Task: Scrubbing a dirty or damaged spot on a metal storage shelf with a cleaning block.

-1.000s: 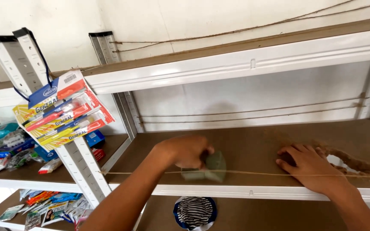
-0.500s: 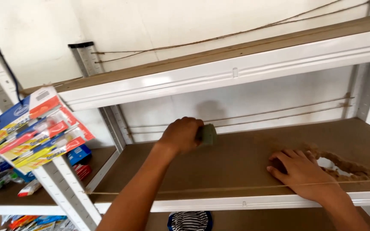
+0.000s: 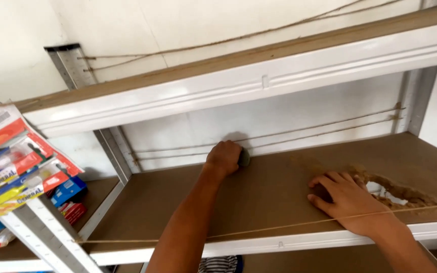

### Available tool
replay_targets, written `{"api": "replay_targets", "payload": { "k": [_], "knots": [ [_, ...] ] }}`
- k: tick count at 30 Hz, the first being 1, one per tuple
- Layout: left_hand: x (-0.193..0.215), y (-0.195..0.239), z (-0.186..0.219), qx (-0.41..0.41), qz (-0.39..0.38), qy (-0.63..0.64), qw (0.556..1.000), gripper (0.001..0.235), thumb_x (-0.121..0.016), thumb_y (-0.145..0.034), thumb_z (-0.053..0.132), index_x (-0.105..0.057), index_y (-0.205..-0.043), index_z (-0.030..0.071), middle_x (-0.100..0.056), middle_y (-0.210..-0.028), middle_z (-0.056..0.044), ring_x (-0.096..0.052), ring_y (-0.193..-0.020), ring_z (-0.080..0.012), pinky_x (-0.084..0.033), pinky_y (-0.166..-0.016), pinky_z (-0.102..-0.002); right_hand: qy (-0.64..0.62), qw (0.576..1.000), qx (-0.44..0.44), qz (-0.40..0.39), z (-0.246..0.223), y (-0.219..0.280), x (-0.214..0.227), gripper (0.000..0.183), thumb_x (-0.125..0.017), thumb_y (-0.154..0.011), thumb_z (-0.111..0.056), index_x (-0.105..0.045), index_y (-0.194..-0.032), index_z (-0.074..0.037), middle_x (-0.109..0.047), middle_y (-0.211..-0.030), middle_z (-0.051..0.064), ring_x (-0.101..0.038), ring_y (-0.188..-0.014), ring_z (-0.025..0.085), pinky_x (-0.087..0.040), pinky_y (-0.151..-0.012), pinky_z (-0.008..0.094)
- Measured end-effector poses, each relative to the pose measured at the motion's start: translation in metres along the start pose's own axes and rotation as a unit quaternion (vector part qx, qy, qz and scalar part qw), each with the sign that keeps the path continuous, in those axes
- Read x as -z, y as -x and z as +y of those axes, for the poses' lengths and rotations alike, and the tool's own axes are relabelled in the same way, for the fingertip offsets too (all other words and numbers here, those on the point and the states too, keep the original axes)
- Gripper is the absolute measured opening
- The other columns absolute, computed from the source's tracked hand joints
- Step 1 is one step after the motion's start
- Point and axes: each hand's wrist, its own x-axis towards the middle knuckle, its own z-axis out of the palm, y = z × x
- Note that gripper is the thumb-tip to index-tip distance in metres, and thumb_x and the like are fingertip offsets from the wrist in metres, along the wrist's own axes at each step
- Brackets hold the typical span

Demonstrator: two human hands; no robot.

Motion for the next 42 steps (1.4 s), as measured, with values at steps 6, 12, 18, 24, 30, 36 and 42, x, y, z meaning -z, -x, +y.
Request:
{"api": "replay_targets", "payload": {
  "k": [6, 12, 18, 24, 30, 36, 42],
  "knots": [
    [0.043, 0.046, 0.013, -0.032, -0.057, 0.091, 0.994, 0.025, -0.069, -0.078, 0.005, -0.077, -0.101, 0.008, -0.075, -0.11, -0.012, -0.071, -0.094, -0.0342, -0.058, -0.085, -0.043, 0.018, 1.0, -0.019, -0.015, -0.006, 0.0, 0.003, 0.04, -0.051, -0.093, -0.059, -0.066, -0.118, -0.032, -0.065, -0.125, -0.014, -0.059, -0.118, 0.014, -0.032, -0.12, 0.043],
    [0.07, 0.093, 0.024, -0.099, -0.086, 0.146, 0.981, 0.024, -0.064, -0.073, 0.003, -0.076, -0.094, 0.003, -0.077, -0.098, -0.015, -0.07, -0.079, -0.0359, -0.057, -0.074, -0.043, 0.018, 0.999, -0.027, -0.021, -0.008, 0.003, 0.005, 0.042, -0.051, -0.094, -0.059, -0.064, -0.123, -0.032, -0.065, -0.127, -0.014, -0.058, -0.122, 0.013, -0.032, -0.121, 0.042],
    [0.109, 0.149, 0.042, -0.132, -0.126, 0.187, 0.965, 0.029, -0.07, -0.075, 0.006, -0.078, -0.104, 0.004, -0.08, -0.099, -0.011, -0.072, -0.078, -0.0291, -0.058, -0.077, -0.039, 0.032, 0.999, -0.013, -0.005, -0.005, 0.002, 0.0, 0.041, -0.05, -0.094, -0.058, -0.064, -0.122, -0.031, -0.065, -0.124, -0.012, -0.059, -0.119, 0.014, -0.031, -0.12, 0.043],
    [0.136, 0.172, 0.045, -0.131, -0.225, 0.206, 0.943, 0.012, -0.077, -0.079, 0.014, -0.074, -0.085, 0.004, -0.075, -0.081, -0.006, -0.062, -0.063, -0.0221, -0.05, -0.064, -0.036, 0.051, 0.998, -0.026, -0.026, -0.005, 0.001, -0.001, 0.045, -0.047, -0.096, -0.06, -0.06, -0.126, -0.031, -0.063, -0.129, -0.011, -0.058, -0.124, 0.016, -0.031, -0.122, 0.048],
    [0.142, 0.165, 0.047, -0.114, -0.056, 0.185, 0.975, 0.029, -0.069, -0.072, 0.006, -0.073, -0.101, 0.006, -0.078, -0.096, -0.009, -0.07, -0.083, -0.0315, -0.056, -0.076, -0.041, 0.033, 0.999, -0.027, -0.012, -0.004, 0.003, -0.003, 0.045, -0.051, -0.095, -0.059, -0.061, -0.127, -0.03, -0.061, -0.133, -0.009, -0.055, -0.128, 0.022, -0.037, -0.12, 0.048],
    [0.141, 0.175, 0.063, -0.127, -0.213, 0.158, 0.956, 0.03, -0.076, -0.077, 0.011, -0.075, -0.107, 0.006, -0.078, -0.103, -0.008, -0.071, -0.09, -0.0274, -0.055, -0.084, -0.042, 0.048, 0.999, -0.012, -0.003, -0.002, 0.005, -0.004, 0.046, -0.05, -0.094, -0.06, -0.061, -0.128, -0.029, -0.062, -0.132, -0.01, -0.057, -0.126, 0.015, -0.031, -0.122, 0.049],
    [0.16, 0.141, 0.046, -0.049, -0.052, 0.189, 0.979, 0.038, -0.075, -0.075, 0.015, -0.074, -0.113, 0.008, -0.079, -0.105, -0.006, -0.074, -0.09, -0.0272, -0.056, -0.083, -0.038, 0.046, 0.999, -0.007, -0.005, -0.006, 0.005, -0.001, 0.043, -0.049, -0.095, -0.058, -0.061, -0.124, -0.029, -0.061, -0.13, -0.011, -0.059, -0.121, 0.017, -0.032, -0.117, 0.048]
  ]
}}
